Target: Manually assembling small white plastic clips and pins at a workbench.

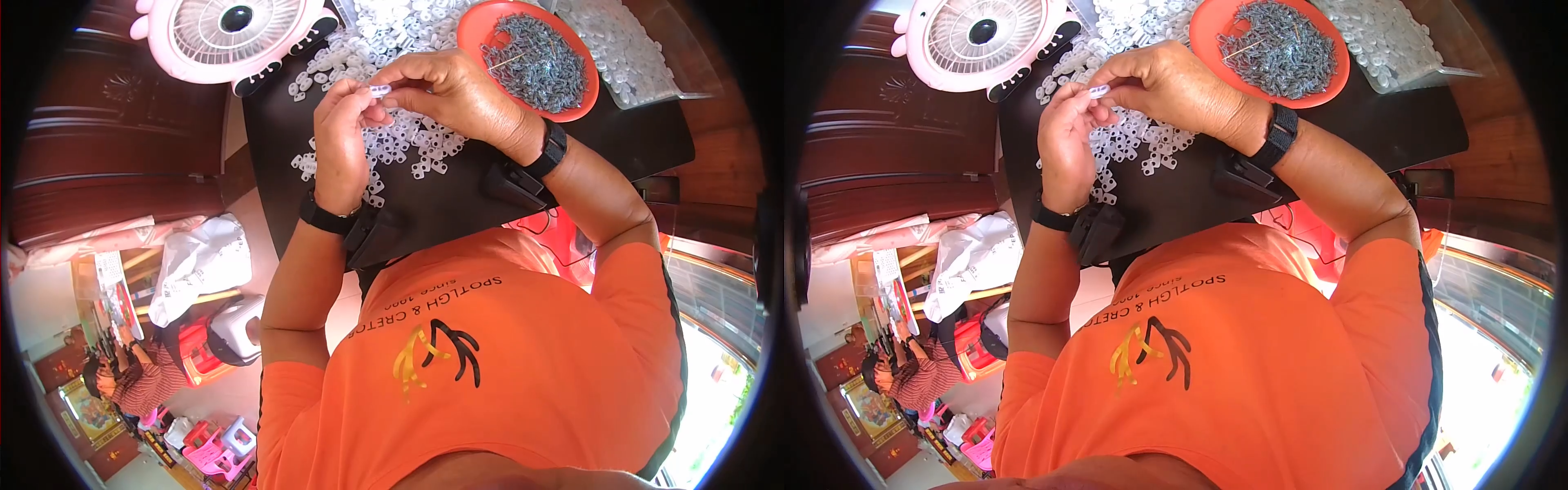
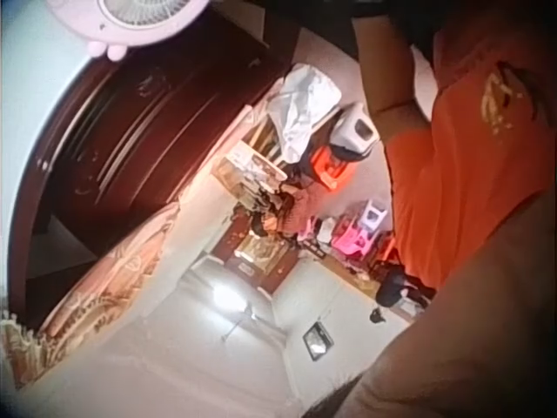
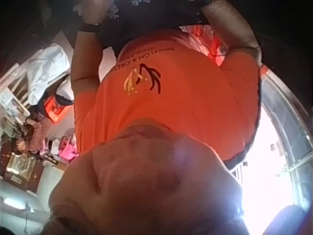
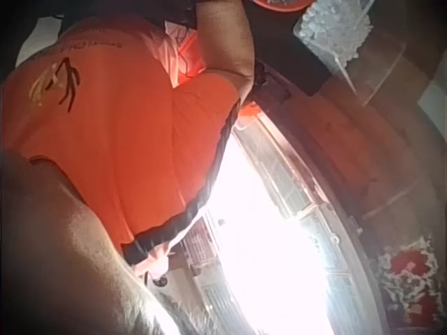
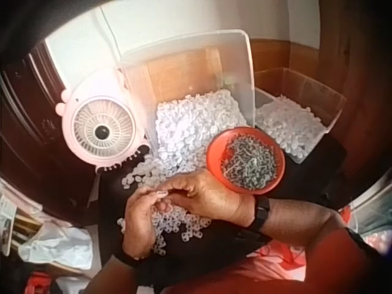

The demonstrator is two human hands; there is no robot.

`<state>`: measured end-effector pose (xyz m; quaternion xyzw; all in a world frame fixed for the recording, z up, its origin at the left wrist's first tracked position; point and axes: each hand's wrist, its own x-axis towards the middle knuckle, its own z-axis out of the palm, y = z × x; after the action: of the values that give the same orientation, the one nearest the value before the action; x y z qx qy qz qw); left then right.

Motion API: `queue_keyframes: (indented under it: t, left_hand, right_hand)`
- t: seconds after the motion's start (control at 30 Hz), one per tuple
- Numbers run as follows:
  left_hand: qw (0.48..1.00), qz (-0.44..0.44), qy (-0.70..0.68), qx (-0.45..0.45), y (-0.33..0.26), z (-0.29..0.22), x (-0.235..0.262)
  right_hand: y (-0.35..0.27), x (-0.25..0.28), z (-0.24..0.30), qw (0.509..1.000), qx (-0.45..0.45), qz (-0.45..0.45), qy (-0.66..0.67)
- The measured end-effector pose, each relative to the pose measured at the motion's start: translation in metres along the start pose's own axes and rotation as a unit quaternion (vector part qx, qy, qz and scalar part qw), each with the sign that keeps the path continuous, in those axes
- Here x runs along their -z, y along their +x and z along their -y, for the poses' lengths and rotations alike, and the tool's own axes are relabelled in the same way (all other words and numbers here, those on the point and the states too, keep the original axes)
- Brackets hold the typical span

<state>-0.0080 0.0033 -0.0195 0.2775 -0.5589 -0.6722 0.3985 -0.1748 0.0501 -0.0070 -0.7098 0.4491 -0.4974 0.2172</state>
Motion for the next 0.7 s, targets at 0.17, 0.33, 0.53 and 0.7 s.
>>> queue_keyframes:
  t: [0.17, 0.33, 0.53, 0.7]
  left_hand:
    - [0.992, 0.004, 0.111, -0.067, 0.0003, -0.0058, -0.0066]
    - [0.991, -0.043, 0.069, -0.105, 0.0021, -0.0042, -0.0079]
    - [0.979, -0.045, 0.138, -0.14, 0.0023, -0.0026, -0.0042]
    - [0.985, -0.033, 0.136, -0.097, -0.0004, -0.0091, -0.0082]
  right_hand:
    - [0.0014, 0.0037, 0.0018, 0.991, 0.104, -0.04, -0.075]
    - [0.0025, 0.0023, 0.0015, 0.994, 0.076, -0.039, -0.065]
    - [0.0002, 0.0016, -0.0023, 1.0, 0.004, -0.027, 0.012]
    - [-0.0005, -0.0007, -0.0068, 0.989, -0.068, 0.0, 0.134]
